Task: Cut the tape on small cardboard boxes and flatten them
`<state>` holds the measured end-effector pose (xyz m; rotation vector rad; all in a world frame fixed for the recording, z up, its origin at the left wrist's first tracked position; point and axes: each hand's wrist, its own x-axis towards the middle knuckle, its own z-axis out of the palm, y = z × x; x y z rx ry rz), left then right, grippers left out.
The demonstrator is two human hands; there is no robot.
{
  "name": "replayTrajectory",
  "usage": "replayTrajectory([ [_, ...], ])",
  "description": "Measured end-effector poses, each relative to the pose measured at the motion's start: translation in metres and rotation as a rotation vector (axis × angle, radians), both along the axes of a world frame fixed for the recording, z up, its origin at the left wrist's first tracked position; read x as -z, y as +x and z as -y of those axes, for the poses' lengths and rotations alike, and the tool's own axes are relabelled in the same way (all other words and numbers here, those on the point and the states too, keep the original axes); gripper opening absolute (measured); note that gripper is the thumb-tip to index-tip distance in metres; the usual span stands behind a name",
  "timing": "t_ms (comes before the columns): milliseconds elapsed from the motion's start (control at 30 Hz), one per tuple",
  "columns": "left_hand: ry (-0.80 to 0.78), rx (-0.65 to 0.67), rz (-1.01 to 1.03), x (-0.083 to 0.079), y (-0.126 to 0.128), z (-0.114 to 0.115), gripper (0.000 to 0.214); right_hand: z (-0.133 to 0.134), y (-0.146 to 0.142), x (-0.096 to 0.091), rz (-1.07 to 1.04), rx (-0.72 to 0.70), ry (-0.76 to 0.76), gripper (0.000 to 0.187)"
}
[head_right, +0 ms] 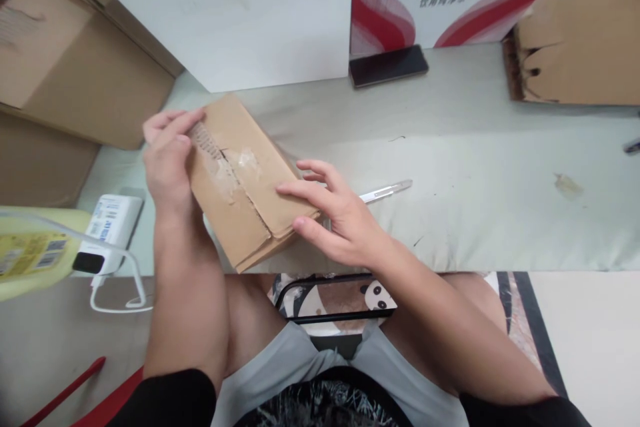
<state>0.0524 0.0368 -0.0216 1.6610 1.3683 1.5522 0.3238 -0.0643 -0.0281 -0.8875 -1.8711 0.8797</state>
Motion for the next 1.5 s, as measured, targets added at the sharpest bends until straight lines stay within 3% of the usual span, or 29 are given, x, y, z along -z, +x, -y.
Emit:
replayTrajectory([
  [300, -0.034, -0.027, 0.057, -0.003, 0.004, 0.002, 0.035, 0.0, 0.001, 0.002, 0.014, -0.011, 0.017, 0.046],
  [733, -0.02, -0.014, 0.054, -0.001, 0.003, 0.003, 0.038, 0.003, -0.007, 0.01, -0.001, 0.138, 0.111, 0.042],
  [1267, -0.01, -0.055, 0.031, -0.004, 0.006, 0.005, 0.035, 0.0, -0.001, 0.011, -0.039, 0.012, 0.083, 0.05],
  [1400, 0.009, -0.08, 0.061, -0.005, 0.009, 0.005, 0.036, 0.0, 0.002, 0.016, -0.073, -0.001, -0.001, 0.068],
  [1500, 0.01, -0.114, 0.095, -0.003, 0.007, 0.004, 0.036, 0.0, 0.005, 0.017, -0.09, 0.021, -0.102, 0.064],
])
